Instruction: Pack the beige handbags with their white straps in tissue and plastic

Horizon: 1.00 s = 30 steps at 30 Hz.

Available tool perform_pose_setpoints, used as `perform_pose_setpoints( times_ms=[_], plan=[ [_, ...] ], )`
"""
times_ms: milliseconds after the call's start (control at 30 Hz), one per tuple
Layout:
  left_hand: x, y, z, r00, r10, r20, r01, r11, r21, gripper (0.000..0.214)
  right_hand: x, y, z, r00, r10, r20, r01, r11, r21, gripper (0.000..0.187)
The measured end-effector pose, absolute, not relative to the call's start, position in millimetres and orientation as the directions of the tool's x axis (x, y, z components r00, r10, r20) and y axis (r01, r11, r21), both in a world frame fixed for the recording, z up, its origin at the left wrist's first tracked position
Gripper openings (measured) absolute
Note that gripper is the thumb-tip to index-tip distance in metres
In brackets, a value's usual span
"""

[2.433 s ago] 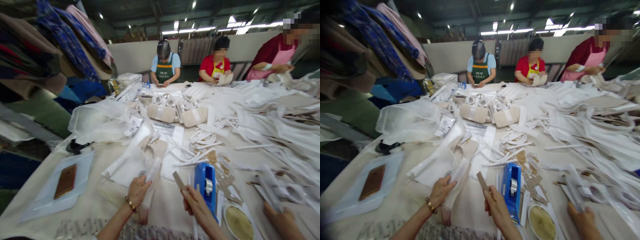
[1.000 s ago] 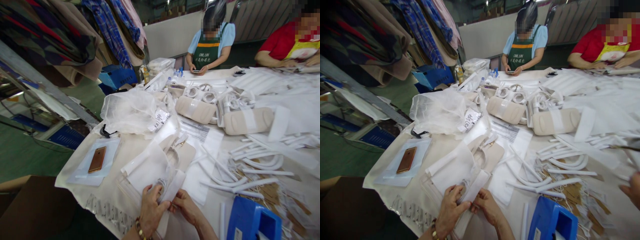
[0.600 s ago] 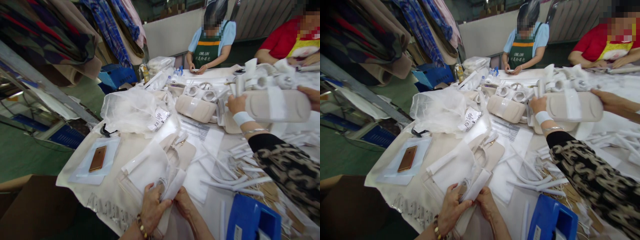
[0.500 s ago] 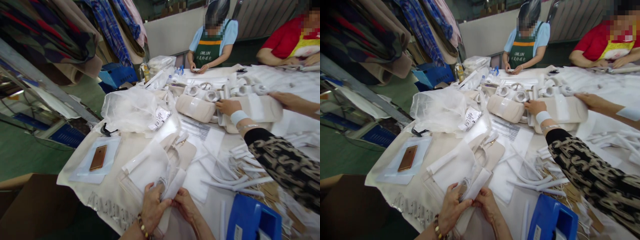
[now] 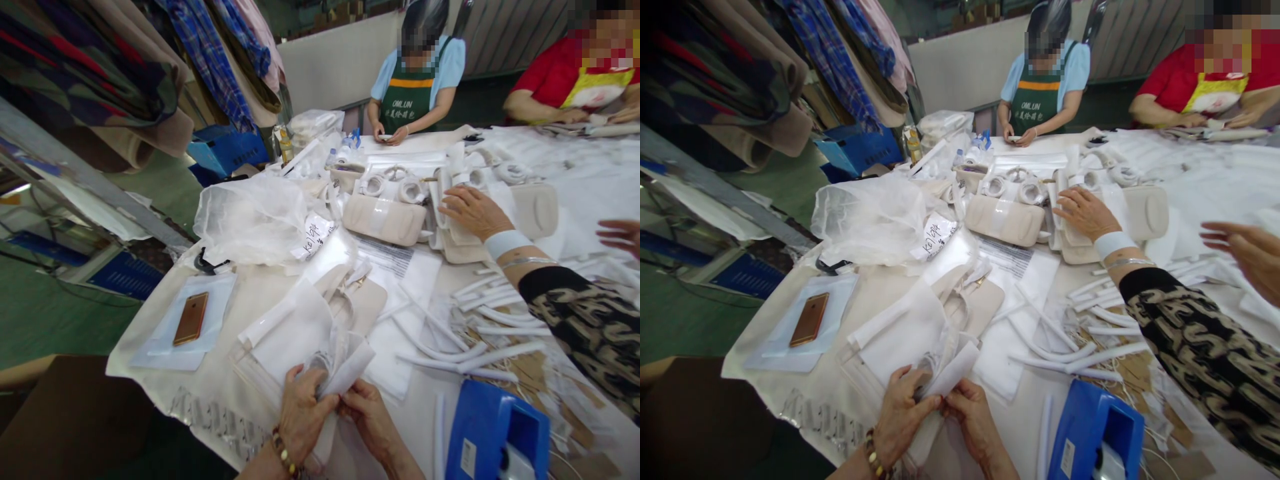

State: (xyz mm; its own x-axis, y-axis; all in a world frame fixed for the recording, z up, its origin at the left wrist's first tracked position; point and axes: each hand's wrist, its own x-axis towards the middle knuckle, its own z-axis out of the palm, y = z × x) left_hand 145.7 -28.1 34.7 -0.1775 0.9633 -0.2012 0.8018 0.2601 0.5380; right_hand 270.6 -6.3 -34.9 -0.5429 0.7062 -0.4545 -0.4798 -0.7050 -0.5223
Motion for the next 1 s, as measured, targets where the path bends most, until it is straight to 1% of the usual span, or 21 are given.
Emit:
perform_pose_setpoints(
  times_ms=[33, 100, 233, 300, 400, 500, 700, 767, 933, 1000],
  plan=[
    [146.1, -28.6, 33.6, -0.176, 0.966, -0.189, 0.805, 0.251, 0.537, 0.005, 273.5, -7.8, -31.8, -0.556, 0.699, -0.451, -0.483, -0.713, -0.509, 0.023],
    [146.4, -30.1, 30.3, -0.161, 0.976, -0.145, 0.822, 0.214, 0.528, 0.006, 277.2, -10.8, -27.2, -0.559, 0.701, -0.443, -0.483, -0.710, -0.513, 0.028],
    [145.3, -34.2, 21.8, -0.077, 0.997, -0.009, 0.873, 0.072, 0.483, 0.007, 272.5, -16.2, -26.8, -0.427, 0.759, -0.492, -0.461, -0.651, -0.604, 0.024],
    [144.5, -36.1, 18.6, -0.033, 0.998, 0.056, 0.900, 0.006, 0.435, 0.009, 266.7, -17.5, -28.9, -0.385, 0.770, -0.509, -0.471, -0.638, -0.609, 0.025],
    [144.6, -38.0, 17.2, 0.049, 0.980, 0.195, 0.933, -0.114, 0.342, 0.011, 259.0, -17.8, -30.5, -0.375, 0.761, -0.529, -0.497, -0.647, -0.579, 0.026],
    [146.0, -39.2, 18.4, 0.135, 0.930, 0.342, 0.946, -0.224, 0.234, 0.012, 254.8, -17.2, -29.3, -0.365, 0.748, -0.555, -0.524, -0.657, -0.542, 0.029],
    [144.5, -39.8, 19.5, 0.259, 0.837, 0.483, 0.922, -0.363, 0.135, 0.022, 253.3, -18.0, -26.0, -0.347, 0.700, -0.624, -0.535, -0.694, -0.482, 0.031],
    [142.1, -39.0, 20.8, 0.289, 0.815, 0.502, 0.904, -0.405, 0.137, 0.025, 253.3, -18.4, -24.6, -0.333, 0.691, -0.641, -0.538, -0.698, -0.473, 0.031],
    [138.0, -37.0, 24.4, 0.237, 0.855, 0.462, 0.876, -0.393, 0.279, 0.023, 254.2, -17.3, -19.9, -0.299, 0.680, -0.670, -0.530, -0.702, -0.476, 0.029],
    [137.6, -37.2, 24.2, 0.233, 0.858, 0.457, 0.863, -0.399, 0.310, 0.022, 254.3, -16.5, -18.8, -0.291, 0.677, -0.676, -0.522, -0.705, -0.480, 0.029]
  ],
)
